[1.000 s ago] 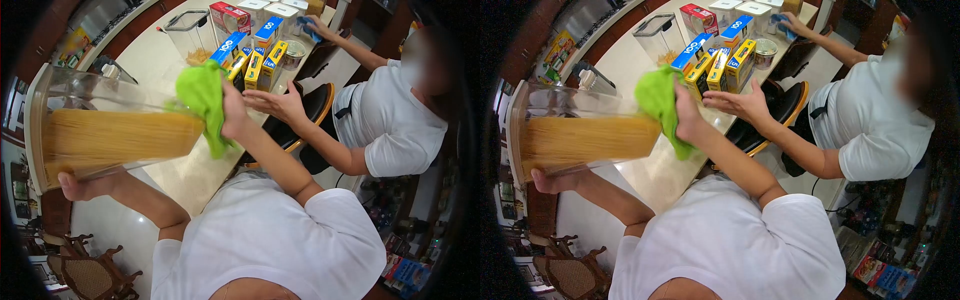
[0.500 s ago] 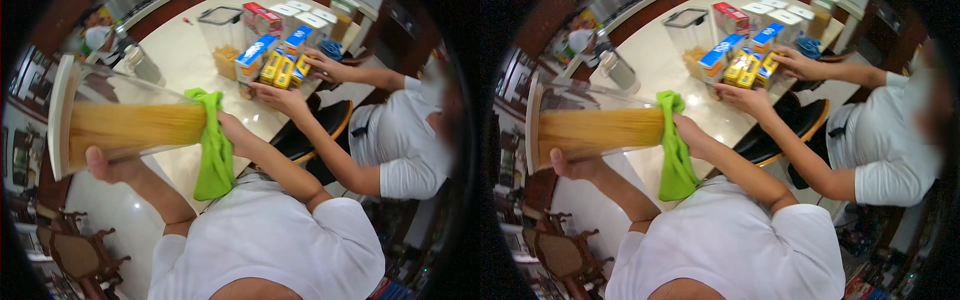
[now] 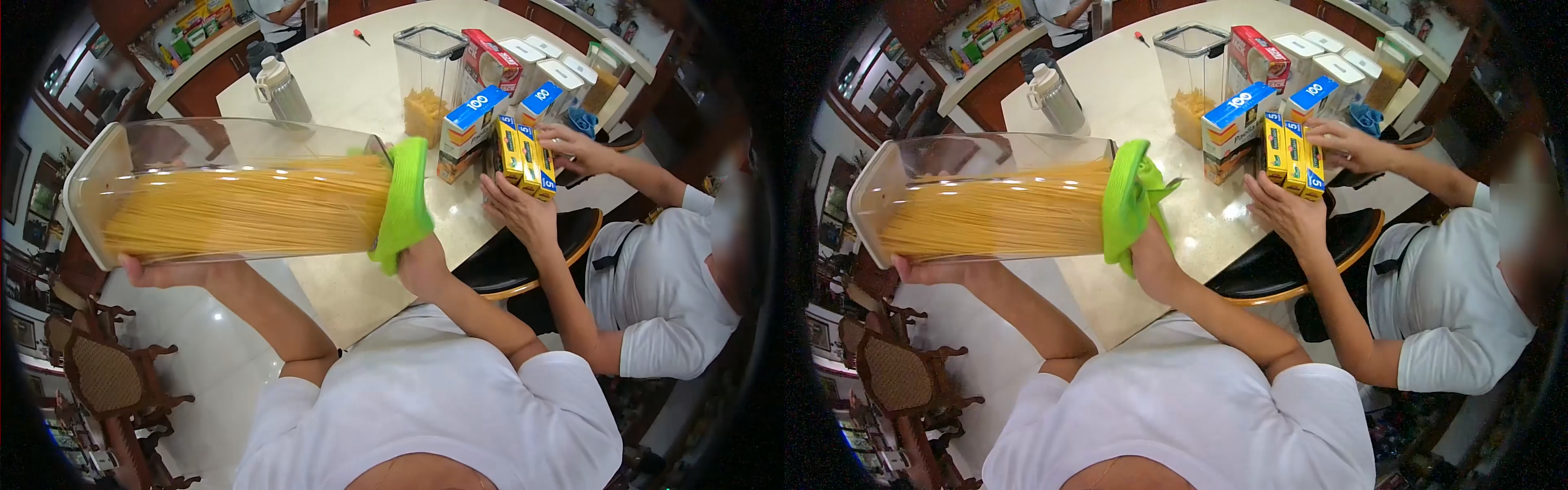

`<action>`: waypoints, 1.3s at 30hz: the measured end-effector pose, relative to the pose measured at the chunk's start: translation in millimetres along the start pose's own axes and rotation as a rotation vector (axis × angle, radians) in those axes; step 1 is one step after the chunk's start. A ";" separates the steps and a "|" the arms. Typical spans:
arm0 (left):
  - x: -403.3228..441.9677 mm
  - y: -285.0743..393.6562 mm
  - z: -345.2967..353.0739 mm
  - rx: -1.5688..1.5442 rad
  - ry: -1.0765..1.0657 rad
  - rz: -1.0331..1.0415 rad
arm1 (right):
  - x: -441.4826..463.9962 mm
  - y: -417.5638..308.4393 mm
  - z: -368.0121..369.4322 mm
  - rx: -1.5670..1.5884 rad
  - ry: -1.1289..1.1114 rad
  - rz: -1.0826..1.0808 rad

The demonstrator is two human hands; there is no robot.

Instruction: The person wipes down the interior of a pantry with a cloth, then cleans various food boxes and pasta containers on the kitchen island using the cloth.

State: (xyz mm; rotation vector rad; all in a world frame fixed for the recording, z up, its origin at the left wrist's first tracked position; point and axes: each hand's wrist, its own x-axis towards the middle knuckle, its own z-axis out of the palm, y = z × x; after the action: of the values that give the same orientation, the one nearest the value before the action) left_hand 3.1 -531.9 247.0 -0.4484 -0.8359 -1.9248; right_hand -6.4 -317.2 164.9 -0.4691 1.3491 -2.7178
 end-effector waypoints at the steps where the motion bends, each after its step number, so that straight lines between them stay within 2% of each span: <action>1: 0.4 -0.3 1.9 0.051 0.059 0.079 | 6.2 -2.5 6.3 0.321 0.045 0.254; 2: 0.0 -0.4 3.1 0.104 0.120 0.159 | 18.9 6.5 2.9 0.316 0.051 0.259; 4: 0.1 -5.9 8.9 0.156 0.167 0.201 | 51.0 29.9 -8.4 0.628 -0.146 0.340; 5: 1.4 -8.6 9.9 0.207 0.205 0.250 | 57.3 31.4 -3.4 0.626 -0.143 0.342; 6: 2.5 -9.1 2.8 0.206 0.206 0.248 | 62.9 32.5 2.4 0.640 -0.138 0.432; 7: 2.4 -7.9 -9.1 0.135 0.108 0.202 | 67.8 32.8 5.3 0.653 -0.136 0.517; 8: 1.2 -6.8 -15.5 0.060 0.008 0.154 | 71.8 38.7 0.8 0.651 -0.134 0.506; 10: -5.6 -1.7 -5.2 0.087 -0.045 0.091 | 76.3 60.9 -19.3 0.795 -0.457 0.570; 11: -6.6 -1.8 -0.8 0.122 -0.097 0.036 | 87.7 69.9 -23.2 0.792 -0.442 0.560; 13: -4.5 -4.2 -2.5 0.079 -0.155 -0.036 | 122.1 82.5 -28.3 0.680 -0.471 0.860; 15: -2.6 -10.7 -4.5 0.041 -0.211 -0.100 | 146.1 53.1 -22.1 0.598 -0.482 0.790; 17: -2.3 -22.8 -9.4 -0.196 -0.375 -0.418 | 145.6 9.1 6.9 0.513 -0.502 0.725; 18: -5.0 -32.5 -11.5 -0.196 -0.378 -0.421 | 135.3 -17.1 29.7 0.309 -0.438 0.532; 19: -11.9 -45.3 -12.9 -0.186 -0.231 -0.365 | 126.1 -27.9 41.6 0.108 -0.368 0.341; 20: -17.8 -55.3 -10.3 -0.174 -0.081 -0.310 | 121.4 -24.6 44.1 0.110 -0.363 0.345; 22: -17.0 -62.7 -2.9 -0.275 -0.127 -0.283 | 114.7 -15.7 50.1 -0.500 -0.379 -0.255; 24: -10.8 -61.5 5.3 0.085 0.150 -0.253 | 93.1 -18.2 23.2 -0.635 -0.374 -0.194; 26: -0.3 -60.4 -1.4 0.033 0.083 -0.281 | 76.1 -6.9 -2.0 -0.758 -0.351 0.117; 28: 3.0 -63.5 -2.7 0.000 0.021 -0.304 | 64.1 23.7 -24.9 -0.730 -0.193 -0.001; 30: 5.2 -71.5 2.0 -0.106 0.010 -0.307 | 71.6 45.7 -49.7 -0.508 -0.131 0.350; 31: 4.9 -72.9 7.9 -0.130 -0.003 -0.283 | 70.2 45.8 -53.4 -0.495 -0.150 0.364; 33: 10.0 -83.0 11.6 -0.043 0.023 -0.201 | 70.5 20.6 -37.0 0.551 0.243 0.644; 37: 5.7 -95.1 22.6 0.182 0.009 -0.042 | 61.0 33.9 -32.3 0.681 0.306 0.549; 39: 12.0 -102.7 31.3 0.292 0.051 0.105 | 46.2 32.2 -27.0 0.018 0.299 0.315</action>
State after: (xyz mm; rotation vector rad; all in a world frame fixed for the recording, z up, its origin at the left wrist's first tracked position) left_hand -94.0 -485.3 238.8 -0.2598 -1.0203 -1.6784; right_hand -60.7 -325.3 135.2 0.1507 1.3231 -2.6018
